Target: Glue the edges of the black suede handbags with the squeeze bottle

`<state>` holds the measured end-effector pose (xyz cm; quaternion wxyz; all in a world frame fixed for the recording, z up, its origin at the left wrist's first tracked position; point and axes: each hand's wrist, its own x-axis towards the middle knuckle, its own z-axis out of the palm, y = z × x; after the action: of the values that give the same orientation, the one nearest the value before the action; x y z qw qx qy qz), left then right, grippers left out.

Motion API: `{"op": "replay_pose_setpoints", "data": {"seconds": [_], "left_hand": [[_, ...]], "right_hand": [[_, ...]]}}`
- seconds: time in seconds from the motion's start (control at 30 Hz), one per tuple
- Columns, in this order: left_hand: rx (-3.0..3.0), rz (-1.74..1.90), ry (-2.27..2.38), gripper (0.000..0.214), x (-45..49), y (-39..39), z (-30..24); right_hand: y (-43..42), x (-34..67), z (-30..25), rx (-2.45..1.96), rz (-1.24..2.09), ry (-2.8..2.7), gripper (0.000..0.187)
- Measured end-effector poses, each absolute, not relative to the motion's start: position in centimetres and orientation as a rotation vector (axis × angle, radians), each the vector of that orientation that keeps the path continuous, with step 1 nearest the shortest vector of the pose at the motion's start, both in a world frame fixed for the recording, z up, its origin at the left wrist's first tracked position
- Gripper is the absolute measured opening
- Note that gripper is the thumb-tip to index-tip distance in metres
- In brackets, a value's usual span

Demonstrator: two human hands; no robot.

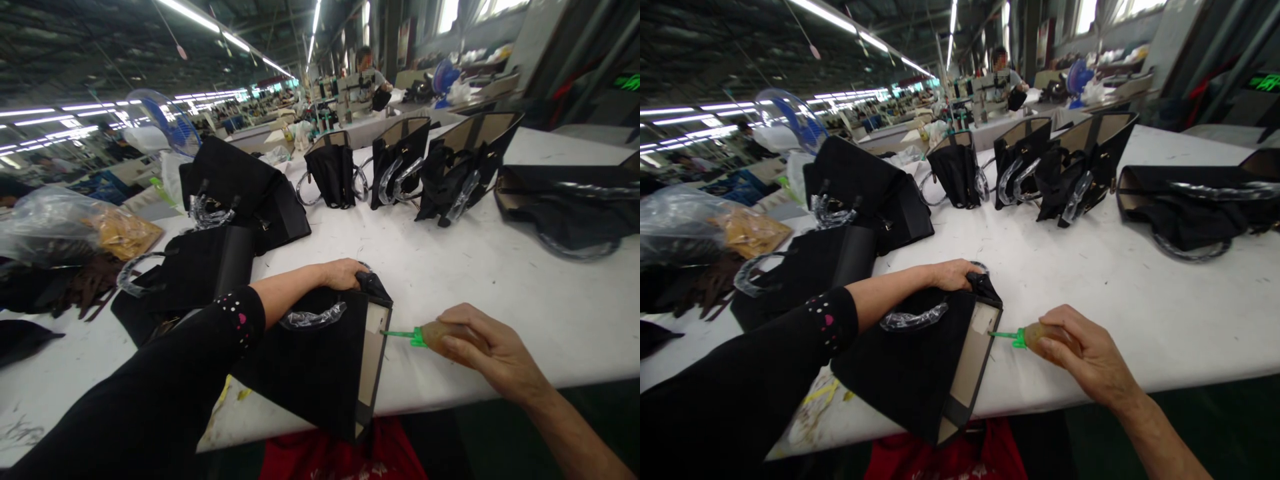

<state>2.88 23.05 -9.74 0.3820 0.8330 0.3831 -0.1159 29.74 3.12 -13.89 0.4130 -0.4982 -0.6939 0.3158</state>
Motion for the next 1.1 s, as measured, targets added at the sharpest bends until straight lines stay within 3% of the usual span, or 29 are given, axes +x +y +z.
{"op": "replay_pose_setpoints", "data": {"seconds": [1.1], "left_hand": [[2.067,-0.241,0.955,0.028,2.8,23.0,-10.2]], "right_hand": [[-2.2,27.5,-12.9,-1.048,0.624,-1.943,0.028]]}}
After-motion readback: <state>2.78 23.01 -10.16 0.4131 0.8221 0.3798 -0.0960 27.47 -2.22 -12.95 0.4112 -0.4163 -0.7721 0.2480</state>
